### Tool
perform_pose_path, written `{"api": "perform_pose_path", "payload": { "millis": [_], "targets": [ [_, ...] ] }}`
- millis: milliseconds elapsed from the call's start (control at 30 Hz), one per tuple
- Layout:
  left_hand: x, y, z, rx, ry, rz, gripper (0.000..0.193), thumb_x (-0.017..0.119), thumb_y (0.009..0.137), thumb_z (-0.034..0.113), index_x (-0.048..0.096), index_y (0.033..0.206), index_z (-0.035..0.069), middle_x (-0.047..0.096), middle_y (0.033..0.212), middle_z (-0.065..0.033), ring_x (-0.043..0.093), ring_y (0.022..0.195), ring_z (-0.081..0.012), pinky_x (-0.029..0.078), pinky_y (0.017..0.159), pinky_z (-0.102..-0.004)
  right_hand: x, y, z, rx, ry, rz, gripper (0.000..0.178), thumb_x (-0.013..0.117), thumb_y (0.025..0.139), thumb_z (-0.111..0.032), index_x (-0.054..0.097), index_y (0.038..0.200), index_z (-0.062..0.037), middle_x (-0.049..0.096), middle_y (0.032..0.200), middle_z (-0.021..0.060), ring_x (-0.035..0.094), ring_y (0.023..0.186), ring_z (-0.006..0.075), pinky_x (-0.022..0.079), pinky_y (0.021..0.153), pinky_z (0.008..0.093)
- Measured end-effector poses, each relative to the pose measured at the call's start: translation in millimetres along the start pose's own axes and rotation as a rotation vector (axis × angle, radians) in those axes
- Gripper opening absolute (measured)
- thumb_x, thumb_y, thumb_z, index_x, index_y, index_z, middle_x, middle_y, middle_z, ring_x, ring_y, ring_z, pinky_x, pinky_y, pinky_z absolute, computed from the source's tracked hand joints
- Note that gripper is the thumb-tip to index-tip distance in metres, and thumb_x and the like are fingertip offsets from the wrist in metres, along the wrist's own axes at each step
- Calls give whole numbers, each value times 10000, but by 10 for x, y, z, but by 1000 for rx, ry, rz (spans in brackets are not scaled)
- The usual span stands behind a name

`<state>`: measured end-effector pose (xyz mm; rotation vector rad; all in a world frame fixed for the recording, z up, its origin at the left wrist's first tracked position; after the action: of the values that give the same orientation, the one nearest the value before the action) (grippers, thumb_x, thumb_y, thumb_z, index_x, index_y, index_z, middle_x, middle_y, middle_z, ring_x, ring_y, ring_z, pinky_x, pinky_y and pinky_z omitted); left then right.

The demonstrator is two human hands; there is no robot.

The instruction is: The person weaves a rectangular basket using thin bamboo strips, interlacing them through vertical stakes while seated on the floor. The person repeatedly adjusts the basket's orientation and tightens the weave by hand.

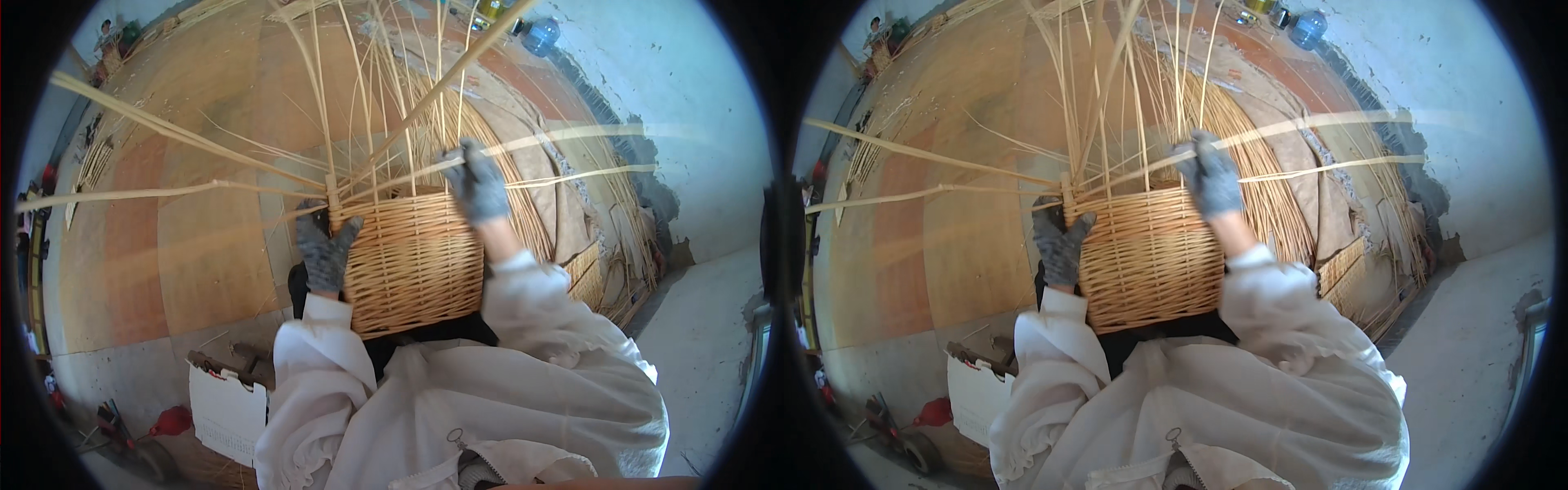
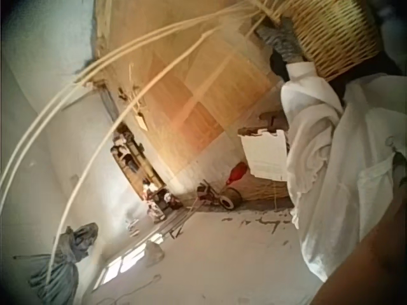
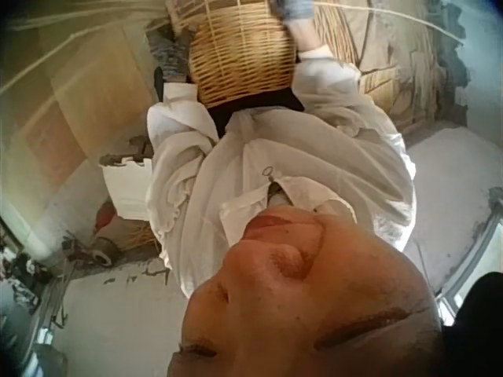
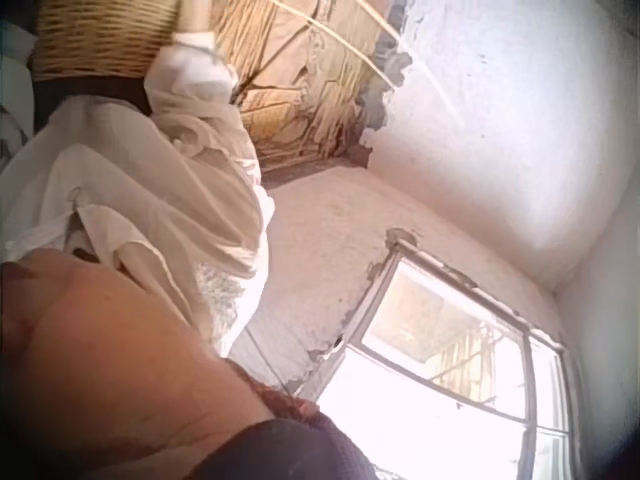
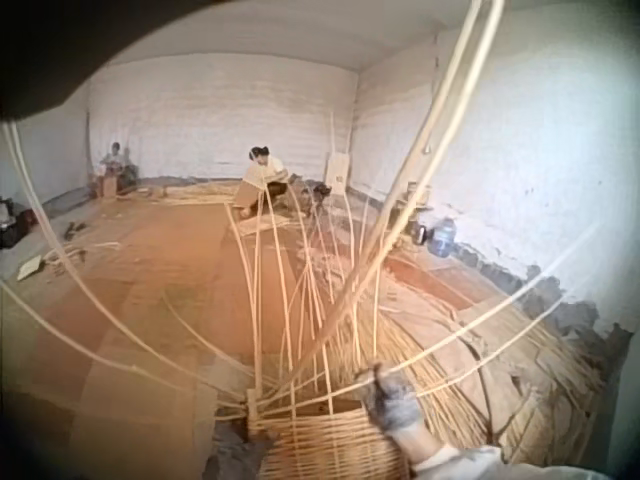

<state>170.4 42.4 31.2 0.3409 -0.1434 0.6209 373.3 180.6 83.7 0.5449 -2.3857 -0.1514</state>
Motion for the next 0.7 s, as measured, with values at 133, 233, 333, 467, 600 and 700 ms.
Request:
{"api": "perform_pose_path", "payload": {
  "millis": [133,233,333,467,600,700],
  "targets": [
    [58,-13,69,-43,90,30,420,731,678,-34,427,958,40,481,875,-65,495,845,-153,449,780,-270,389,385,403,-160,-372,34,224,551,862,-310,508,842,-91,490,638,18,501,529,165,481,529,340],
    [-6,4,206,58,316,51,389,717,686,-37,426,932,40,463,834,-40,481,768,-126,456,682,-241,298,129,293,57,-407,25,172,525,879,-255,488,817,-100,456,663,30,459,529,192,432,496,351],
    [144,-3,322,-15,249,36,306,687,715,-19,466,923,27,475,806,-43,488,739,-145,460,689,-284,80,22,314,379,135,320,167,507,888,-222,493,838,-63,397,556,33,434,522,196,454,516,398],
    [260,-311,598,311,645,-35,206,598,811,71,516,970,-31,557,900,-109,542,796,-187,443,759,-269,2,-33,219,308,365,145,198,463,913,-205,479,948,-10,430,572,56,437,537,213,497,642,470],
    [778,296,652,165,943,-338,320,594,839,208,564,1025,-50,602,971,-213,595,765,-282,481,732,-363,28,-174,217,421,450,202,146,511,889,-137,522,925,3,521,653,77,540,650,258,479,775,510],
    [625,566,228,-268,1003,-683,384,630,806,295,591,978,-47,626,846,-221,611,750,-336,478,721,-385,-21,-182,11,647,246,256,159,500,880,-92,501,966,41,583,813,131,594,785,320,480,827,523]
  ]
}}
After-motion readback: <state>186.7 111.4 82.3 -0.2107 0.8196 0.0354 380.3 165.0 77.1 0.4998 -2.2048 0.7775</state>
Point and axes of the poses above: each hand's wrist, its own y-axis towards the middle knuckle, its own x-axis out of the palm, z = x × y, the point moved 4 cm from there along y, towards the middle knuckle
